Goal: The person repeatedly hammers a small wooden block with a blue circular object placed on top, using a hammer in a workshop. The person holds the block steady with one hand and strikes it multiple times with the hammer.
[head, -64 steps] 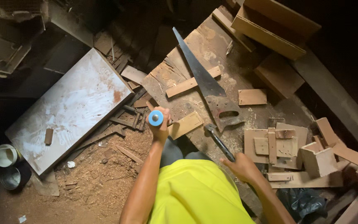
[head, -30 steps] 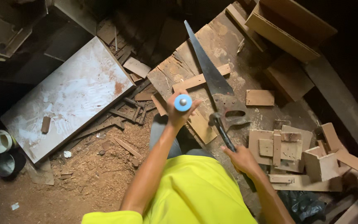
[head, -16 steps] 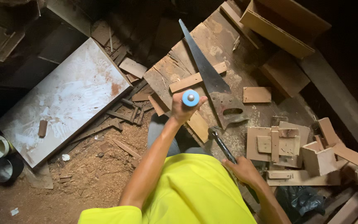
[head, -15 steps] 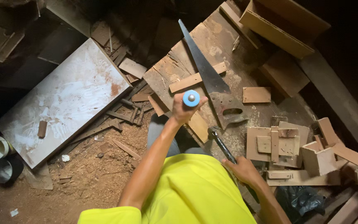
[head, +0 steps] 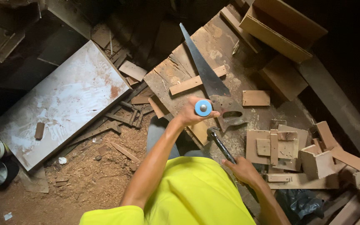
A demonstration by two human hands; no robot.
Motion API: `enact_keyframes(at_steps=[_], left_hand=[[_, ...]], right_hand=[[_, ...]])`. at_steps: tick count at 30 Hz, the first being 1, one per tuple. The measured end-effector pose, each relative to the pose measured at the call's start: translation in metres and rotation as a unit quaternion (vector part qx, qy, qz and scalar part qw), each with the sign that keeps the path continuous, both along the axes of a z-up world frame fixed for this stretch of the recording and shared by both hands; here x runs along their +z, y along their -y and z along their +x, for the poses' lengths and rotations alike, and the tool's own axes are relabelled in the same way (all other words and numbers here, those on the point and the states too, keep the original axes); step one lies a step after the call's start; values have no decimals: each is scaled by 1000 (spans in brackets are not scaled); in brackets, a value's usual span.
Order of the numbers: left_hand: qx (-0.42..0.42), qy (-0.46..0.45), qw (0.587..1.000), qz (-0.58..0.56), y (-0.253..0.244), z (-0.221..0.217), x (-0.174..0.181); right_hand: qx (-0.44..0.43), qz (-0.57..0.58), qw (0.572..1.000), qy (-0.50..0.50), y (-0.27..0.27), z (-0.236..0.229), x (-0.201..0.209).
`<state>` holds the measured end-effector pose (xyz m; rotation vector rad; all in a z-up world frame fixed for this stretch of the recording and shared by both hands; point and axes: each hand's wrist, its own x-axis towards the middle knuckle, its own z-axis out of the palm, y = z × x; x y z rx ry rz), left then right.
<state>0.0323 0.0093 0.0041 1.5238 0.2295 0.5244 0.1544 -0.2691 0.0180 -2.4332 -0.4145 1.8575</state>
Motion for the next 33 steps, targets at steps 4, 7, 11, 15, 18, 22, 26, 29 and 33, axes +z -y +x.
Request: enact_keyframes(at_steps=[4,7,11,15,18,22,26,29,33], left_hand=[[-54,-87,995,-4,-2,-2,4],[-97,-112,988,32,-2,-5,17],[-142,-104,984,-15,-12,-14,36],[-103,-127,980,-118,-14,-30,35],[-64,-96,985,-129,-12,-41,23],[-66,-47,987,-137,-10,-44,7],[-69,-53,989,-124,-11,-43,-1],[-64,-57,990,-112,-12,-44,-2],[-63,-40,991,-111,-13,-46,-2]], right_hand=[[10,9,1000,9,-4,-1,3],[-3,9,1000,8,-2,-2,5],[-13,10,1000,3,-2,1,7],[-7,7,1000,-4,-3,0,4],[-9,-1,1000,-5,-2,0,4],[-25,-7,1000,-8,-2,2,2],[-30,1,1000,-6,-1,2,1],[-50,16,998,-16,0,1,3],[-24,-1,1000,1,-2,0,4]])
